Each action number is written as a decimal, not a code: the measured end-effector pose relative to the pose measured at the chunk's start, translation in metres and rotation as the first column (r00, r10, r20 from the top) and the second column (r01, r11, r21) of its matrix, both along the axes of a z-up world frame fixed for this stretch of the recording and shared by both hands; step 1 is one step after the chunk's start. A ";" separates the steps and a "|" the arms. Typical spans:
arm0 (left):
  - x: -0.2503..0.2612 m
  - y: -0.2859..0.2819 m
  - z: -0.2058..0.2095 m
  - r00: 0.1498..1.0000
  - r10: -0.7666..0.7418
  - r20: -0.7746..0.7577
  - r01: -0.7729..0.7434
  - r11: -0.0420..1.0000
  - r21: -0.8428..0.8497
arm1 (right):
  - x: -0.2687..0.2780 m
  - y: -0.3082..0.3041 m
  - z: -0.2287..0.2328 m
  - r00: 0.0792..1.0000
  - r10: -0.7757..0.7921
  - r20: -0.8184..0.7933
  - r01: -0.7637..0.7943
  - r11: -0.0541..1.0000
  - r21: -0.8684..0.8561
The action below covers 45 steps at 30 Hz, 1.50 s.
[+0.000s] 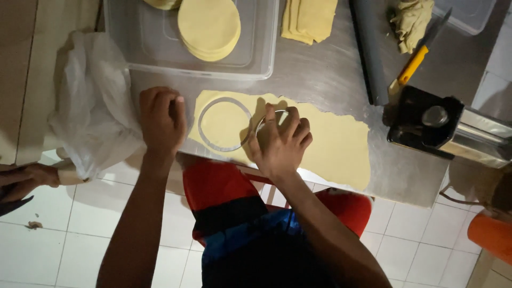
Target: The person uses a circular metal cutter to cut shapes out of a rolled-out sheet of dough, then uses a knife to lift the circles and stacks them in a container.
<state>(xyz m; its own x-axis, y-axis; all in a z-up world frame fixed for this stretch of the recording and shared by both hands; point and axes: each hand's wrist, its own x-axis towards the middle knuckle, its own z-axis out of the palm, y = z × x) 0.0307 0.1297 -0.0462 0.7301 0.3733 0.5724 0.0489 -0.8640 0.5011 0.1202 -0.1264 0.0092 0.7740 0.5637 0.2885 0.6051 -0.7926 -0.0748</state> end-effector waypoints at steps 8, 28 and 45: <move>-0.004 -0.005 0.003 1.000 0.012 -0.015 -0.012 1.000 0.013 | 0.026 -0.030 0.007 0.924 0.378 -0.066 -0.381 0.923 -0.053; -0.002 -0.003 0.001 0.999 0.003 -0.045 -0.003 1.000 -0.002 | 0.005 -0.006 0.017 0.994 0.095 0.059 -0.097 0.994 0.040; -0.001 -0.002 -0.003 1.000 0.012 -0.002 -0.011 0.999 0.047 | 0.010 -0.016 0.017 0.980 0.199 -0.014 -0.200 0.980 -0.002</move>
<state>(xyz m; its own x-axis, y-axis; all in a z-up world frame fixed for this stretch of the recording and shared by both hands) 0.0298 0.1281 -0.0493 0.7273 0.3544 0.5878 0.0602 -0.8860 0.4598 0.1303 -0.1424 0.0260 0.6496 0.7082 0.2765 0.7501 -0.6563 -0.0812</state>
